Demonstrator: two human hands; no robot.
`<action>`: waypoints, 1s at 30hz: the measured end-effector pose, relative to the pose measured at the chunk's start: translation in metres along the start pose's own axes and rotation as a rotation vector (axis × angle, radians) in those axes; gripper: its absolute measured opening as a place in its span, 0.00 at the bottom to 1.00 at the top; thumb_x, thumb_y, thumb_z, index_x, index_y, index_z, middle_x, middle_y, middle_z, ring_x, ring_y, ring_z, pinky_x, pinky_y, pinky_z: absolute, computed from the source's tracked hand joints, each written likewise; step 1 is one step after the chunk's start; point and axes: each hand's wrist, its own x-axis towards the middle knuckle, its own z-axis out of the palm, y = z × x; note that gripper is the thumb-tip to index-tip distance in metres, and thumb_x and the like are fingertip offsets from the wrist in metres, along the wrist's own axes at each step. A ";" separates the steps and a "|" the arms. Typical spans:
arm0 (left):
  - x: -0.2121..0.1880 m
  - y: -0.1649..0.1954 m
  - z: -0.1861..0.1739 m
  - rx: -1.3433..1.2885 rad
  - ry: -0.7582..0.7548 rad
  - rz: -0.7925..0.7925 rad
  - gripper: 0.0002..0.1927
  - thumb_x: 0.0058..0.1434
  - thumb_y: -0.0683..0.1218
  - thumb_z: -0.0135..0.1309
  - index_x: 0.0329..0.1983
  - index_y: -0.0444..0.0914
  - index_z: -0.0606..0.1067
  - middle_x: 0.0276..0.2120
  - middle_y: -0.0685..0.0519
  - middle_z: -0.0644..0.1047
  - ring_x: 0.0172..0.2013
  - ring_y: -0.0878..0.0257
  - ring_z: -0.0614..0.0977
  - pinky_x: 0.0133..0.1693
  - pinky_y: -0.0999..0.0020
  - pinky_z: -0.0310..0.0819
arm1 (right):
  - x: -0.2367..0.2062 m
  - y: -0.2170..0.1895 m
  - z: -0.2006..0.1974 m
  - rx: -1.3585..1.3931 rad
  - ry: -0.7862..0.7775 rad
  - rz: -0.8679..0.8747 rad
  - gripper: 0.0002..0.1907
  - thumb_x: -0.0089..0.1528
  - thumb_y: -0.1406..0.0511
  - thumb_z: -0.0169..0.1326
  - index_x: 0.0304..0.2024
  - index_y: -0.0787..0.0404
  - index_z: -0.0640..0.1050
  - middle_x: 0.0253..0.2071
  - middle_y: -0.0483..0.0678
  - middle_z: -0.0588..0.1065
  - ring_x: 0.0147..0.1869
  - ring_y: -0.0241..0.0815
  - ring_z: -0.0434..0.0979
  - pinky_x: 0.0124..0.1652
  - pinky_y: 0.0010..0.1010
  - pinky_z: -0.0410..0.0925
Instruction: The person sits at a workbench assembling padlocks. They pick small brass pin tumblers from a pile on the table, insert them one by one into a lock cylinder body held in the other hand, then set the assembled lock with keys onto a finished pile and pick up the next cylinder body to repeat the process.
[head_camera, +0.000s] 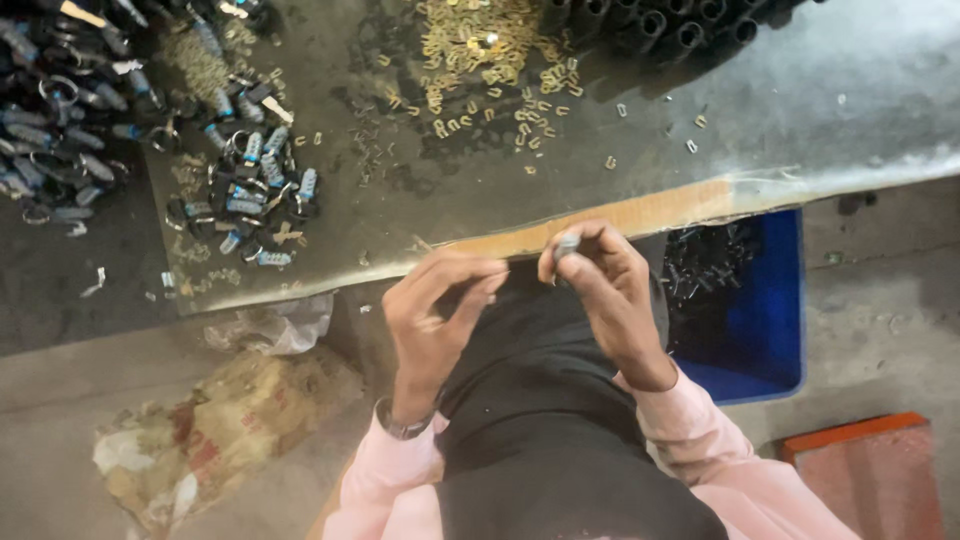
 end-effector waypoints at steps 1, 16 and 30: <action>0.004 0.004 0.003 -0.106 -0.017 -0.078 0.06 0.60 0.35 0.64 0.40 0.35 0.81 0.35 0.53 0.82 0.32 0.66 0.84 0.36 0.73 0.78 | 0.000 -0.002 0.004 0.030 -0.019 -0.017 0.08 0.71 0.70 0.51 0.51 0.68 0.72 0.47 0.49 0.74 0.50 0.39 0.75 0.53 0.31 0.68; 0.022 0.000 0.019 -0.477 -0.201 -0.147 0.12 0.64 0.30 0.55 0.48 0.35 0.77 0.44 0.53 0.78 0.40 0.70 0.82 0.43 0.76 0.78 | -0.014 0.018 -0.003 0.208 0.039 -0.005 0.18 0.68 0.61 0.60 0.51 0.65 0.70 0.42 0.50 0.75 0.42 0.41 0.78 0.42 0.34 0.74; 0.027 0.009 0.023 0.015 -0.110 0.182 0.11 0.62 0.34 0.64 0.45 0.37 0.78 0.40 0.52 0.80 0.39 0.62 0.85 0.40 0.70 0.78 | -0.008 0.015 -0.003 0.224 0.039 0.027 0.15 0.68 0.61 0.60 0.46 0.63 0.71 0.40 0.52 0.76 0.38 0.39 0.77 0.37 0.33 0.75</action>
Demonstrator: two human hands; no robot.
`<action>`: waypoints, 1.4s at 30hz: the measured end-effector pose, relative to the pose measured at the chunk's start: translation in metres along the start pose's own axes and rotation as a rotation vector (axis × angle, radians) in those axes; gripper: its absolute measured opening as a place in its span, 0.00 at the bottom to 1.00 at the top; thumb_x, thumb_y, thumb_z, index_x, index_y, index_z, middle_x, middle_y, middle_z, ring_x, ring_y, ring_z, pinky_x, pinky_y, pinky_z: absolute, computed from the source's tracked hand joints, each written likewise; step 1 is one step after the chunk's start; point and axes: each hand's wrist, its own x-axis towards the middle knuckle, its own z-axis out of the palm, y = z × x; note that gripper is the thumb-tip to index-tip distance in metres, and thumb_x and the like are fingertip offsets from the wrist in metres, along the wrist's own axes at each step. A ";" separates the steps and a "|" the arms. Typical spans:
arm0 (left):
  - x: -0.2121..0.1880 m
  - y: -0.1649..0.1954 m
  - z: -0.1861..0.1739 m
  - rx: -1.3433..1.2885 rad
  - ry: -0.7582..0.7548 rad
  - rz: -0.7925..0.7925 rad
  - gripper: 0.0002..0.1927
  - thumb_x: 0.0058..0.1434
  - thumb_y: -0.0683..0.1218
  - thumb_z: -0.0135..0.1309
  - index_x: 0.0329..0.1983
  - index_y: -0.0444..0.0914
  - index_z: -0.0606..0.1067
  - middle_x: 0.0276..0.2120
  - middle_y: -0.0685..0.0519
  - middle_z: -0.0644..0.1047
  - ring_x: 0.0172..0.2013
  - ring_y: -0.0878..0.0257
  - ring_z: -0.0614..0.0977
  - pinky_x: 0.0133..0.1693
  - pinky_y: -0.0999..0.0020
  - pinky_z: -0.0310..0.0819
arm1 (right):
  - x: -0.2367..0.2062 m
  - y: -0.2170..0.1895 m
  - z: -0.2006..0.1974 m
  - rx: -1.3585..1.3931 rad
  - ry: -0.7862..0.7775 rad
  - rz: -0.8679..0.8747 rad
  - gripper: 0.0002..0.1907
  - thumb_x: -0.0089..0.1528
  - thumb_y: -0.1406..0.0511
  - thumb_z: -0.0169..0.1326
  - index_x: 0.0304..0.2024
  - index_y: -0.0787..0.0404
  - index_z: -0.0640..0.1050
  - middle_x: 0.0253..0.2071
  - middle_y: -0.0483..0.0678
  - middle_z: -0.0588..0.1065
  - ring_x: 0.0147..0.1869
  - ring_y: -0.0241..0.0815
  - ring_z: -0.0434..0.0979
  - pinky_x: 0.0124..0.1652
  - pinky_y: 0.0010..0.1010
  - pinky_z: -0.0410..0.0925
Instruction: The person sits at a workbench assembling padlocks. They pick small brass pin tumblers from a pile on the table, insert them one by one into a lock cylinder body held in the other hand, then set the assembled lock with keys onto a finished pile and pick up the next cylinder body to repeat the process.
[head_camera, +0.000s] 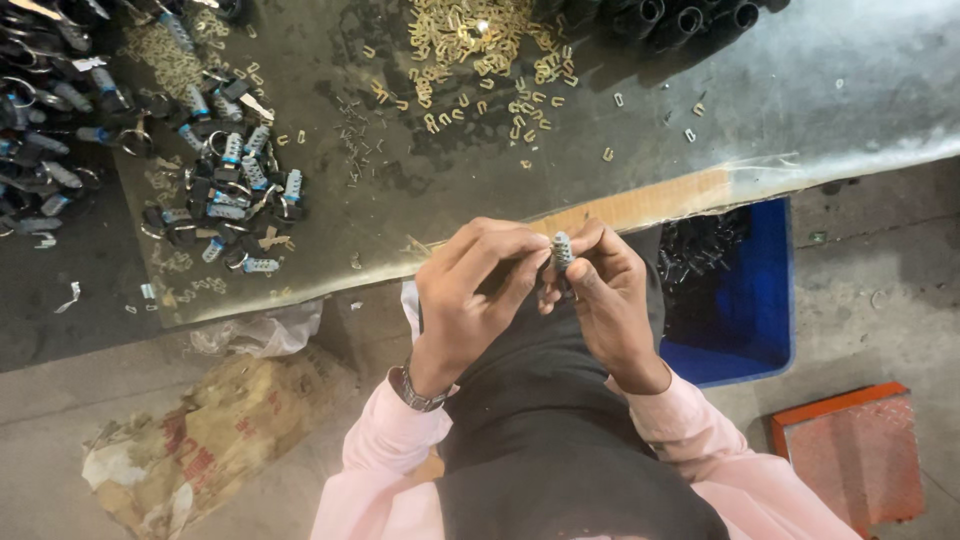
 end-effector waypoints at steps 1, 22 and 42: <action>0.000 -0.001 0.001 0.037 0.002 0.042 0.11 0.61 0.35 0.65 0.45 0.37 0.79 0.40 0.52 0.80 0.40 0.60 0.84 0.41 0.69 0.78 | -0.001 -0.001 0.000 -0.012 0.000 -0.003 0.14 0.68 0.62 0.60 0.46 0.64 0.71 0.40 0.52 0.76 0.38 0.39 0.77 0.37 0.33 0.75; 0.000 -0.012 0.004 -0.326 -0.181 -0.076 0.10 0.61 0.39 0.64 0.44 0.34 0.78 0.46 0.49 0.80 0.52 0.63 0.82 0.55 0.69 0.76 | 0.020 -0.093 0.002 -1.039 -0.042 -0.399 0.12 0.61 0.70 0.62 0.46 0.67 0.78 0.45 0.49 0.78 0.47 0.40 0.80 0.48 0.28 0.72; -0.011 -0.041 0.011 -0.796 -0.138 -0.487 0.11 0.59 0.39 0.64 0.41 0.30 0.76 0.30 0.54 0.74 0.23 0.72 0.73 0.23 0.77 0.65 | 0.124 -0.124 -0.056 -1.429 0.647 -0.696 0.11 0.62 0.66 0.65 0.44 0.61 0.79 0.41 0.47 0.74 0.36 0.41 0.72 0.38 0.34 0.67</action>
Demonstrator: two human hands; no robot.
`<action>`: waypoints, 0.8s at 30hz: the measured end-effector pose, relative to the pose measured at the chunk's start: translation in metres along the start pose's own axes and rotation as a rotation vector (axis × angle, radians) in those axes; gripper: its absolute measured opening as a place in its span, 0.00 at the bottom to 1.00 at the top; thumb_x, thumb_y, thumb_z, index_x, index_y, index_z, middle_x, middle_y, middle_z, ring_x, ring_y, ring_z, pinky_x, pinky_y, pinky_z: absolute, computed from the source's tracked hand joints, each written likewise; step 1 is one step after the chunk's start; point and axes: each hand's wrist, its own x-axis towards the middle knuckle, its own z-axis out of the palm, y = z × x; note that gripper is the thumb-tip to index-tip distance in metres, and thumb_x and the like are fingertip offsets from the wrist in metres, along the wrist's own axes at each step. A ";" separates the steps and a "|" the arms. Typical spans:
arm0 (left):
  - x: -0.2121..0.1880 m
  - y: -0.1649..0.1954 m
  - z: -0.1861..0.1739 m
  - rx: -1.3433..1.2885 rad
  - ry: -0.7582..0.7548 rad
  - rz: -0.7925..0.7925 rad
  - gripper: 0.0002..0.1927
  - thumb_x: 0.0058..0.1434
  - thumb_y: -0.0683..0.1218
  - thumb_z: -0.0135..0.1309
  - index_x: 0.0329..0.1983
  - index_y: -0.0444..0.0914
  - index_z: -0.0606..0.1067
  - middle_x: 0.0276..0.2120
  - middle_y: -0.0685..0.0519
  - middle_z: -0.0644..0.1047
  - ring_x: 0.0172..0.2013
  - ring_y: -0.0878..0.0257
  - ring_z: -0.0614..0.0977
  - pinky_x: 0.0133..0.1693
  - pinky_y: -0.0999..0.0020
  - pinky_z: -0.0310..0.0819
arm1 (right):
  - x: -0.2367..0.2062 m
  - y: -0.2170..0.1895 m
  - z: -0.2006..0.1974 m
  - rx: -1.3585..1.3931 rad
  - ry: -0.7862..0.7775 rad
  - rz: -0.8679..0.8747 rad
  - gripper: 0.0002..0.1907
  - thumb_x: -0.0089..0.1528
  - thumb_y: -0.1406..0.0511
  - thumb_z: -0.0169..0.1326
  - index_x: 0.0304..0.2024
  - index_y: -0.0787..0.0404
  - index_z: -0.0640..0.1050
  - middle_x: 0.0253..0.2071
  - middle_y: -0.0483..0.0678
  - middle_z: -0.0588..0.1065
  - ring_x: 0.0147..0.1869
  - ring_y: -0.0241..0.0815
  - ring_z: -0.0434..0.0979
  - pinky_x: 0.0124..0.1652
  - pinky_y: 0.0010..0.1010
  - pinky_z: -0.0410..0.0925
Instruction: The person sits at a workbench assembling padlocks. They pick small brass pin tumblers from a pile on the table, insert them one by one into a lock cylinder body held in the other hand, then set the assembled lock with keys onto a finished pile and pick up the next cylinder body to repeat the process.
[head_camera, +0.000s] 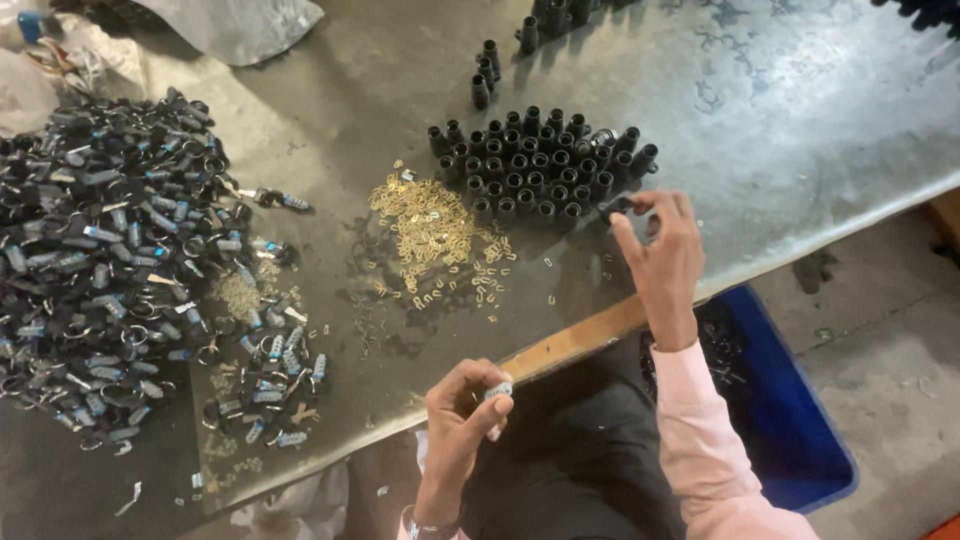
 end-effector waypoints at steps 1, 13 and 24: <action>0.002 0.002 0.001 0.010 0.018 0.016 0.11 0.59 0.39 0.64 0.41 0.30 0.76 0.31 0.54 0.74 0.24 0.72 0.72 0.22 0.77 0.64 | -0.002 0.002 -0.002 0.059 0.040 -0.006 0.11 0.62 0.67 0.63 0.46 0.62 0.78 0.44 0.49 0.74 0.39 0.41 0.72 0.40 0.33 0.68; 0.006 0.012 0.008 -0.235 0.030 -0.114 0.21 0.62 0.46 0.62 0.56 0.30 0.76 0.35 0.55 0.75 0.28 0.70 0.72 0.29 0.73 0.69 | -0.055 -0.015 -0.023 1.352 -0.042 0.348 0.12 0.73 0.60 0.41 0.50 0.61 0.70 0.36 0.48 0.70 0.36 0.40 0.73 0.38 0.34 0.71; -0.004 -0.020 -0.022 -0.514 -0.076 -0.056 0.13 0.63 0.47 0.65 0.39 0.33 0.75 0.32 0.51 0.76 0.27 0.68 0.74 0.26 0.74 0.67 | -0.099 -0.055 -0.012 1.358 -0.407 0.275 0.22 0.76 0.54 0.44 0.52 0.69 0.70 0.41 0.50 0.67 0.35 0.37 0.66 0.39 0.29 0.66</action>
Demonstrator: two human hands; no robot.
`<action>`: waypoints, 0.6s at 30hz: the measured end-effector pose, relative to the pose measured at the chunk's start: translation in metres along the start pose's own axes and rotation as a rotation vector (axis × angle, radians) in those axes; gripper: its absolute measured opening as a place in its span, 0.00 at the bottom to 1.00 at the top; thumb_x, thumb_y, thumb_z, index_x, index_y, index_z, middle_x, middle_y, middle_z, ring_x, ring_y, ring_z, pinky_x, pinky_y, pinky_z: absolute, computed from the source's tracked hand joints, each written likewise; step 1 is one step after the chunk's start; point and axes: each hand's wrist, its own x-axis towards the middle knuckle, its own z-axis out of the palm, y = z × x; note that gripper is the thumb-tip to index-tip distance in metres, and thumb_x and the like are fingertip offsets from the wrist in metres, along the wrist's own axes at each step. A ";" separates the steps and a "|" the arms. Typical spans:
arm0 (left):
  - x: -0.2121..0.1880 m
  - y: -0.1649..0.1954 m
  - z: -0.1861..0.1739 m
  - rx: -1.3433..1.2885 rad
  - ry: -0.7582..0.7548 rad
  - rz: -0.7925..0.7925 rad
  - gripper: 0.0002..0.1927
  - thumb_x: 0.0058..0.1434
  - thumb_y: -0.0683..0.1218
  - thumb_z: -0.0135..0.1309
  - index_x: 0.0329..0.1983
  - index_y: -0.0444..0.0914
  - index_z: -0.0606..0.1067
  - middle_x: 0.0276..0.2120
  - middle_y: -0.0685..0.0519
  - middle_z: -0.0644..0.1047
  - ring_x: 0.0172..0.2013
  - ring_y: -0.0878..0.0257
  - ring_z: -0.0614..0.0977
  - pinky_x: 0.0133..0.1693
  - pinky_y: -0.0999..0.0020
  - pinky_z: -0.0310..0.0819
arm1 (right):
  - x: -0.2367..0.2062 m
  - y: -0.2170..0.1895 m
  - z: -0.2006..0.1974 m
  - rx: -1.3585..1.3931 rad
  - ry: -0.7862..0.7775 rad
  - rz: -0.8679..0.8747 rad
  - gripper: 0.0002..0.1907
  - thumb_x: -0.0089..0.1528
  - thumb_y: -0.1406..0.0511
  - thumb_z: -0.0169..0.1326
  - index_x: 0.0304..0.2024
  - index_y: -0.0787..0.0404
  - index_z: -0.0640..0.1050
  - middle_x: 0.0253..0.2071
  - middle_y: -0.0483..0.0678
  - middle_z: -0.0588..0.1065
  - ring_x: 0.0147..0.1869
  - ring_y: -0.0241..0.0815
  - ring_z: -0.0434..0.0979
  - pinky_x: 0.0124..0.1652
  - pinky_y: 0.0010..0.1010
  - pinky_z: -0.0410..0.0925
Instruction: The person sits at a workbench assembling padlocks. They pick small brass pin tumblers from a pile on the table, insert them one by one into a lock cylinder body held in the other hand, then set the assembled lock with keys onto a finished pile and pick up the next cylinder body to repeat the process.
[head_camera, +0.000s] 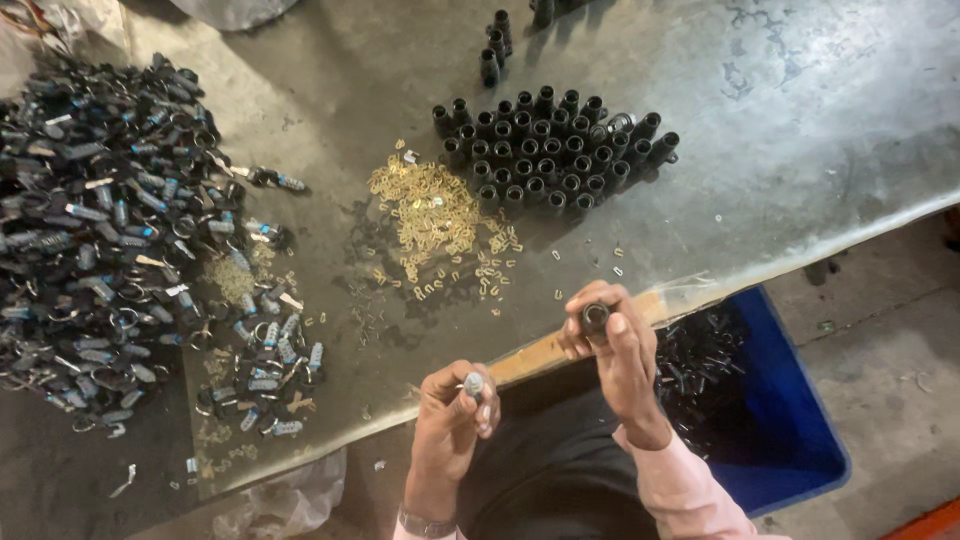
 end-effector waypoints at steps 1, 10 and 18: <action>0.000 -0.001 0.001 0.020 0.025 0.015 0.13 0.61 0.47 0.65 0.38 0.33 0.75 0.33 0.50 0.77 0.27 0.68 0.74 0.26 0.74 0.67 | -0.002 0.002 0.002 0.014 0.010 0.008 0.23 0.76 0.52 0.42 0.53 0.69 0.70 0.39 0.49 0.67 0.34 0.37 0.66 0.36 0.27 0.65; -0.004 -0.005 0.007 0.158 0.168 -0.013 0.13 0.64 0.47 0.61 0.42 0.32 0.76 0.34 0.52 0.77 0.30 0.68 0.75 0.28 0.74 0.65 | -0.019 0.011 0.012 0.110 -0.105 0.067 0.16 0.73 0.57 0.52 0.49 0.59 0.63 0.36 0.50 0.66 0.29 0.33 0.62 0.27 0.25 0.61; -0.015 -0.002 0.012 0.322 0.186 0.008 0.09 0.66 0.44 0.60 0.39 0.31 0.78 0.32 0.53 0.78 0.29 0.69 0.76 0.31 0.75 0.68 | -0.032 0.019 0.028 0.185 0.002 0.193 0.21 0.72 0.50 0.49 0.45 0.61 0.64 0.31 0.45 0.63 0.26 0.31 0.57 0.24 0.24 0.53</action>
